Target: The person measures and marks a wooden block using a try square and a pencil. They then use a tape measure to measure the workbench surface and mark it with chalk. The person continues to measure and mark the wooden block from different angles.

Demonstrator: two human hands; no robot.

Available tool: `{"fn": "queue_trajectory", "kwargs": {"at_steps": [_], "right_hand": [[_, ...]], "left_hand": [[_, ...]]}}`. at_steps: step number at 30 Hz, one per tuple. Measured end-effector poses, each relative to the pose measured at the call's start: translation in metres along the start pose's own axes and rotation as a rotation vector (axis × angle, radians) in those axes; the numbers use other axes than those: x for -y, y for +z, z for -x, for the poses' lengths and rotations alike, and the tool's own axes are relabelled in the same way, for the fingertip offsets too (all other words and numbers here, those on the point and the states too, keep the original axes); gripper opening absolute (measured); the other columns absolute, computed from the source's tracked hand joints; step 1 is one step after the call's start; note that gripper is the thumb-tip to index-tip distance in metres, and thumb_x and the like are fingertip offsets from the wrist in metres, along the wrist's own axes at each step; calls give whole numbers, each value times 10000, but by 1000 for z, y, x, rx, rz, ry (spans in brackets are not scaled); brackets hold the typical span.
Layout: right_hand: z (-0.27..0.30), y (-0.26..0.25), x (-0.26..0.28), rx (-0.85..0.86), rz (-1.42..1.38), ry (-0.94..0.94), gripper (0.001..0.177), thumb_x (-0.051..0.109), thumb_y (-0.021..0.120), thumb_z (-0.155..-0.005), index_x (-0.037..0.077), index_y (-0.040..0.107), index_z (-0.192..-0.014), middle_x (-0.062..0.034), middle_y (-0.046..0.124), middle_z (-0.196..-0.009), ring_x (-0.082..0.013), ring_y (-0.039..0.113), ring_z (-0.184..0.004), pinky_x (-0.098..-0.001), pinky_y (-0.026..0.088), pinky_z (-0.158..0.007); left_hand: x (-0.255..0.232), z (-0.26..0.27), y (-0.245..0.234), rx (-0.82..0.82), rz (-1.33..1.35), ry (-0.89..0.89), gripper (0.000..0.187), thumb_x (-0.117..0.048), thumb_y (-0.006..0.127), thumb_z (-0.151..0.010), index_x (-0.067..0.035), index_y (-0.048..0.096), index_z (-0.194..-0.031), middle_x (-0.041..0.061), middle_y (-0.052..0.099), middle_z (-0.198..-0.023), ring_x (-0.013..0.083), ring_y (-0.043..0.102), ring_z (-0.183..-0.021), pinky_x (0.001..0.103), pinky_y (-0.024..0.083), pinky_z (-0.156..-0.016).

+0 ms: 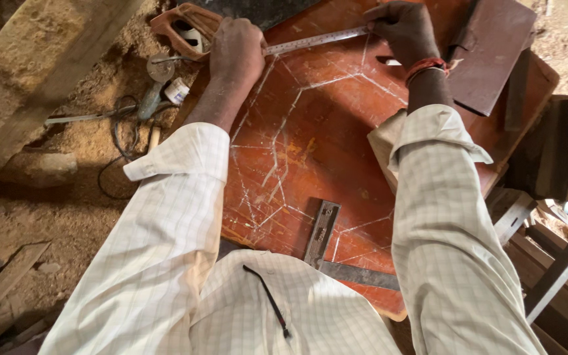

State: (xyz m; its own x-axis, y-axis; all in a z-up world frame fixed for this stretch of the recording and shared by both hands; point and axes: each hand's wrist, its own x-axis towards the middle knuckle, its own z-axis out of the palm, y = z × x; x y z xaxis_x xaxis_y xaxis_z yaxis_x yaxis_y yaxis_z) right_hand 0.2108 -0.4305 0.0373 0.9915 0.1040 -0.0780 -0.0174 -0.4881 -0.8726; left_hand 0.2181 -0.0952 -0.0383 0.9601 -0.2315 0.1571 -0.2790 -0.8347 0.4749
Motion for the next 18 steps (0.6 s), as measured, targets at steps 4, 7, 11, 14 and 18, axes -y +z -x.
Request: {"fn": "queue_trajectory", "kwargs": {"at_steps": [4,7,11,14,18], "right_hand": [[-3,-9,-4,1,46,133,148,32,710,-953,59,762,-1089,-11,756,-953,-95,701,-831,-280,618,-661],[-7,-41,-5,-21,198,-154,115,32,740,-999,35,766,-1111,-62,777,-1028,-167,738,-925,-355,622,-763],[41,-95,-5,-35,906,-275,184,53,729,-917,110,810,-1072,-137,768,-1038,-330,723,-859,-451,594,-769],[90,-89,1,-77,883,-307,245,86,709,-926,185,795,-1133,-69,758,-1105,-298,722,-951,-422,586,-830],[108,-46,12,-116,885,-341,300,162,719,-870,223,779,-1158,-44,734,-1236,-280,693,-1073,-405,570,-862]], "left_hand": [[3,3,-6,33,56,34,95,-124,787,-928,-113,812,-836,114,726,-895,245,672,-885,418,579,-759],[9,6,-29,-100,94,280,31,-166,821,-866,-149,840,-848,114,713,-880,323,667,-893,468,537,-823],[4,14,-65,35,162,240,105,-202,807,-943,-117,820,-1004,135,715,-932,325,688,-893,476,519,-779],[-6,17,-86,176,234,58,157,-268,794,-966,-129,811,-1039,140,713,-1059,349,689,-879,482,528,-732],[-29,23,-79,215,363,45,209,-282,784,-913,-110,787,-1031,127,742,-1017,307,723,-899,446,554,-776]]}}
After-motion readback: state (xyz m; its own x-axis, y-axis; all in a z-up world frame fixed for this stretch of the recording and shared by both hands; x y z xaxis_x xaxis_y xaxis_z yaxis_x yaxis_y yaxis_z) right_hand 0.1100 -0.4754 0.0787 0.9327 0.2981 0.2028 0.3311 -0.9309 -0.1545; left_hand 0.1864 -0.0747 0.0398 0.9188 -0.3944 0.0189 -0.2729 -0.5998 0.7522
